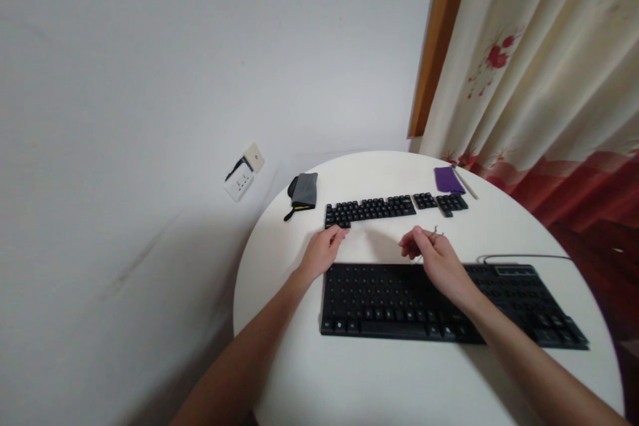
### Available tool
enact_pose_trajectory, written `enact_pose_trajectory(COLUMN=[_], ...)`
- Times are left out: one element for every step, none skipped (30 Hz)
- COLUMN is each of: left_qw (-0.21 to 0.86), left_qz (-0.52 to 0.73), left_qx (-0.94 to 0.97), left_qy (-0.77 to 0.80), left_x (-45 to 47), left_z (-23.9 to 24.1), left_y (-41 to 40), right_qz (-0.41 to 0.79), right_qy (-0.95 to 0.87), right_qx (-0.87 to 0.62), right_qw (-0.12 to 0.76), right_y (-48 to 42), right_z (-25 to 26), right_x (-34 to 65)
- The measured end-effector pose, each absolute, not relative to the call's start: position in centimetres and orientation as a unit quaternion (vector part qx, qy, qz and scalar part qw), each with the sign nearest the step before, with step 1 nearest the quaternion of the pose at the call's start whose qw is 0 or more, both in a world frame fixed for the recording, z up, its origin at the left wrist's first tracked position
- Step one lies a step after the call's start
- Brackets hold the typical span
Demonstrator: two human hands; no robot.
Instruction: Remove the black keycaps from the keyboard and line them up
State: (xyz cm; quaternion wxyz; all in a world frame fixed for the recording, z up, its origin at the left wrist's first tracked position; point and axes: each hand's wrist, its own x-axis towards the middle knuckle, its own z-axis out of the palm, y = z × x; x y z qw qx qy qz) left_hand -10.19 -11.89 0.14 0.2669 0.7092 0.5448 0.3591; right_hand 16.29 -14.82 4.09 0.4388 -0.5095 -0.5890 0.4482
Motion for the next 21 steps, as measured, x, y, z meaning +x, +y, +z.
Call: enact_pose_trajectory(left_qw=[0.266,0.265,0.264,0.263,0.263,0.263,0.264,0.265,0.264,0.263,0.260,0.257,0.254,0.251,0.250,0.249,0.250,0.251,0.252,0.252,0.252], left_qz=[0.356,0.354,0.353,0.354,0.356,0.357,0.356,0.354,0.350,0.344,0.337,0.331,0.326,0.321,0.318,0.316,0.315,0.314,0.313,0.313,0.313], left_qx=[0.711,0.712,0.713,0.714,0.713,0.713,0.714,0.715,0.716,0.718,0.721,0.723,0.725,0.727,0.729,0.730,0.730,0.730,0.731,0.731,0.731], left_qy=[0.545,0.545,0.544,0.544,0.544,0.543,0.542,0.542,0.543,0.545,0.547,0.549,0.551,0.552,0.552,0.553,0.553,0.552,0.552,0.552,0.552], left_x=[-10.2,-10.2,-10.2,-10.2,-10.2,-10.2,-10.2,-10.2,-10.2,-10.2,-10.2,-10.2,-10.2,-10.2,-10.3,-10.3,-10.3,-10.3,-10.3,-10.3,-10.3], left_z=[0.1,0.0,0.0,0.0,0.0,0.0,0.0,0.1,0.1,0.2,0.2,0.2,0.2,0.2,0.2,0.2,0.2,0.2,0.1,0.1,0.1], left_y=[-11.9,-11.9,-11.8,-11.8,-11.8,-11.8,-11.9,-11.9,-11.9,-11.9,-11.9,-11.8,-11.8,-11.8,-11.8,-11.8,-11.8,-11.8,-11.7,-11.7,-11.7], right_qz=[0.448,0.448,0.448,0.450,0.451,0.452,0.452,0.452,0.453,0.454,0.457,0.460,0.463,0.465,0.467,0.467,0.467,0.468,0.468,0.468,0.469], right_qy=[-0.590,-0.590,-0.590,-0.589,-0.588,-0.587,-0.586,-0.586,-0.585,-0.585,-0.584,-0.583,-0.582,-0.581,-0.580,-0.579,-0.579,-0.579,-0.580,-0.581,-0.582], right_qx=[-0.509,-0.509,-0.509,-0.509,-0.508,-0.507,-0.506,-0.505,-0.504,-0.503,-0.501,-0.499,-0.496,-0.494,-0.493,-0.494,-0.495,-0.496,-0.496,-0.495,-0.495], right_qw=[0.438,0.438,0.438,0.439,0.440,0.441,0.443,0.444,0.445,0.446,0.447,0.447,0.448,0.449,0.449,0.450,0.449,0.448,0.446,0.445,0.443], right_y=[-14.8,-14.9,-14.9,-14.9,-14.9,-14.9,-15.0,-15.0,-15.1,-15.1,-15.2,-15.2,-15.3,-15.3,-15.3,-15.3,-15.4,-15.4,-15.4,-15.4,-15.4], right_z=[4.1,4.2,4.2,4.2,4.2,4.3,4.4,4.5,4.6,4.7,4.8,4.9,5.0,5.0,5.0,5.0,5.1,5.1,5.1,5.1,5.2], right_x=[16.3,16.3,16.4,16.4,16.4,16.4,16.4,16.4,16.4,16.4,16.4,16.3,16.3,16.3,16.3,16.3,16.3,16.3,16.4,16.4,16.4])
